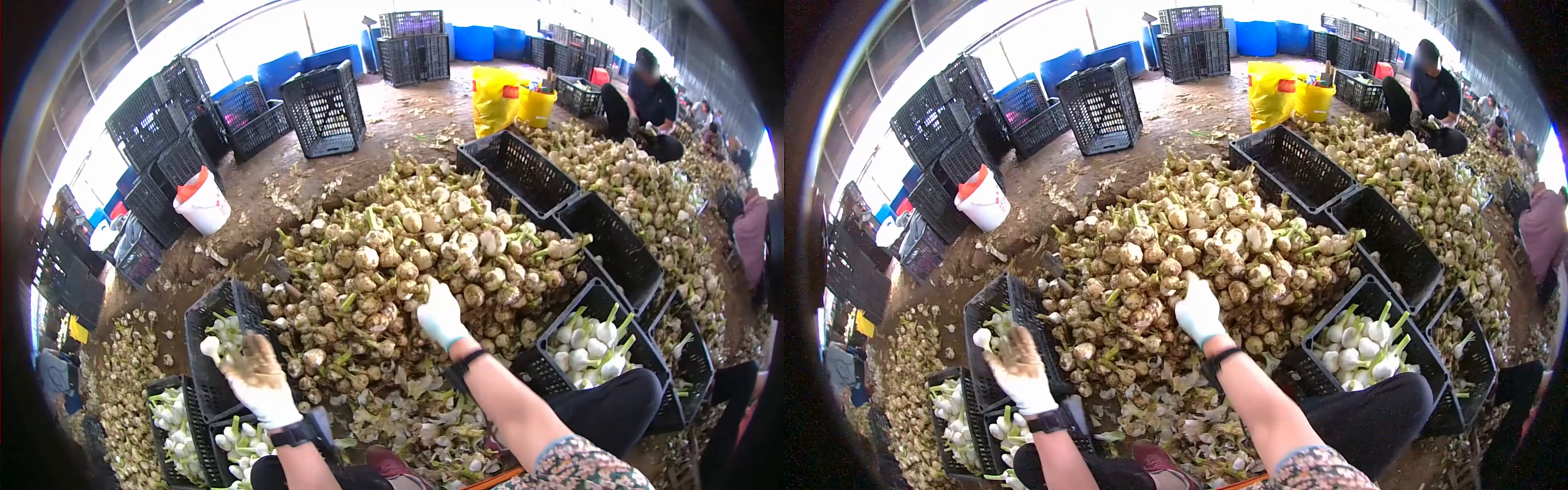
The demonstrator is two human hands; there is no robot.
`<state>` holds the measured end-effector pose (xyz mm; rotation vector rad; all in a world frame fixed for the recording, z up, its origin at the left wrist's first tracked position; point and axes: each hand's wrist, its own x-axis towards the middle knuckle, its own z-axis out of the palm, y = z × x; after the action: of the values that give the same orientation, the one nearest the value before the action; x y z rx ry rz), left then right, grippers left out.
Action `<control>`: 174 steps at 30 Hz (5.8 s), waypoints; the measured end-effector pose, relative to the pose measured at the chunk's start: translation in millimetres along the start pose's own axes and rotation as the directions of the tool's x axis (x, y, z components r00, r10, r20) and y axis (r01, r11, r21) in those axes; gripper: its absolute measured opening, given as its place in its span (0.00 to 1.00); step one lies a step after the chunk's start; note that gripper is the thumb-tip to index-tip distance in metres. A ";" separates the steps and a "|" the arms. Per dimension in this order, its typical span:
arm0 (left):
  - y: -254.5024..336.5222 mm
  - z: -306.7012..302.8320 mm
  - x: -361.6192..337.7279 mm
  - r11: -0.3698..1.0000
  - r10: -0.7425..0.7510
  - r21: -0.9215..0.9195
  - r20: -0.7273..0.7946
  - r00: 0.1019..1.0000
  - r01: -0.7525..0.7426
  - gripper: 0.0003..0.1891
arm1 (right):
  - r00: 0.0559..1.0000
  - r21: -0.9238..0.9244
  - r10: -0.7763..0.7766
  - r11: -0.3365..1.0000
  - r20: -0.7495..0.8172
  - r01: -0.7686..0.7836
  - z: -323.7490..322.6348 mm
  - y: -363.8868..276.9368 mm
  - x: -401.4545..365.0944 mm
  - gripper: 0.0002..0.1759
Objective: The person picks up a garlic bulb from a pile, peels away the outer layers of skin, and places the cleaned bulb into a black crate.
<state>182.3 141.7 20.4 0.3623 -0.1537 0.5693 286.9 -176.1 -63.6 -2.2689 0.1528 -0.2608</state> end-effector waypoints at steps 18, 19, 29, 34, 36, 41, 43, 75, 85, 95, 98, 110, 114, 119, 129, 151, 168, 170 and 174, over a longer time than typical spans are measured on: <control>-125.1 34.5 -189.2 0.509 -0.481 0.841 0.103 0.871 0.182 0.34 | 0.884 0.749 0.014 0.525 0.467 -0.404 -102.9 -29.6 -139.2 0.21; -121.8 33.7 -194.8 0.508 -0.461 0.852 0.140 0.876 0.131 0.33 | 0.873 0.751 0.031 0.495 0.487 -0.437 -99.3 -28.7 -146.4 0.21; -101.7 57.9 -217.6 0.503 -0.441 0.847 0.080 0.894 0.172 0.31 | 0.832 0.818 -0.122 0.303 0.541 -0.488 -122.1 -28.9 -173.8 0.17; -99.6 59.9 -222.1 0.487 -0.430 0.866 0.125 0.894 0.113 0.30 | 0.793 0.788 -0.144 0.310 0.592 -0.532 -140.3 -29.9 -179.1 0.14; -97.5 61.0 -223.6 0.503 -0.451 0.846 0.082 0.889 0.177 0.31 | 0.808 0.810 -0.190 0.335 0.558 -0.481 -139.0 -26.6 -178.8 0.14; -91.9 72.6 -226.1 0.559 -0.469 0.796 0.075 0.880 0.230 0.30 | 0.804 0.772 -0.192 0.469 0.563 -0.429 -128.8 -7.6 -172.3 0.13; -88.8 81.1 -223.2 0.641 -0.503 0.702 0.080 0.861 0.310 0.28 | 0.823 0.788 -0.238 0.508 0.515 -0.346 -133.0 -3.2 -167.7 0.15; -49.3 88.7 -212.2 0.550 -0.771 0.552 0.047 0.635 0.627 0.32 | 0.833 0.850 0.211 -0.269 0.511 -0.453 -115.9 23.3 -162.3 0.11; -41.2 73.5 -200.7 0.114 -0.670 0.989 0.147 0.727 -0.095 0.41 | 0.777 0.436 -0.552 0.805 0.302 0.403 -160.8 -56.8 -187.3 0.17; -29.6 93.1 -195.0 0.094 -0.821 0.993 0.121 0.557 -0.076 0.42 | 0.635 0.231 -0.612 0.781 0.473 0.581 -170.0 -70.1 -181.0 0.13; -30.0 90.5 -193.3 0.143 -0.828 0.988 0.149 0.541 -0.053 0.44 | 0.669 0.272 -0.612 0.789 0.421 0.551 -157.3 -63.0 -181.4 0.12; -64.6 62.3 -227.2 0.369 -0.175 0.929 0.104 0.979 -0.033 0.12 | 0.929 0.339 -0.293 0.918 0.226 0.207 -128.8 -52.5 -203.9 0.13; -61.1 56.4 -226.5 0.522 -0.221 0.846 0.013 0.975 0.107 0.09 | 0.966 0.237 -0.226 0.952 0.123 0.193 -122.3 -34.3 -193.6 0.10; -46.9 56.6 -212.6 0.831 -0.409 0.390 -0.058 0.911 0.397 0.17 | 0.965 -0.048 -0.093 0.993 0.247 0.108 -104.0 34.4 -179.0 0.14; -67.7 50.8 -210.6 0.761 -0.401 0.430 -0.276 0.874 0.485 0.13 | 0.929 0.512 -0.210 0.859 0.306 0.026 -113.3 -48.7 -194.7 0.11; -23.6 13.2 -77.1 0.985 -0.125 -0.146 -0.247 0.961 0.091 0.30 | 0.976 0.230 0.097 0.963 0.196 -0.142 -4.4 38.1 -97.1 0.23; -130.6 2.5 -154.0 0.613 -0.568 0.528 -0.223 0.792 0.588 0.33 | 0.822 0.809 -0.003 0.179 0.570 -0.560 -28.7 -28.4 -117.3 0.29; -127.5 7.4 -170.0 0.635 -0.567 0.500 -0.216 0.795 0.589 0.32 | 0.838 0.837 -0.252 0.412 0.483 -0.359 -37.3 -14.2 -141.2 0.44; -109.4 23.6 -189.6 0.674 -0.474 0.586 -0.125 0.872 0.450 0.33 | 0.813 0.763 -0.261 0.570 0.521 -0.306 -73.9 -13.2 -154.7 0.46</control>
<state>83.7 -47.2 -35.4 1.0091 0.0966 0.0796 119.5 -191.5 -27.7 -1.2733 -0.2408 0.3601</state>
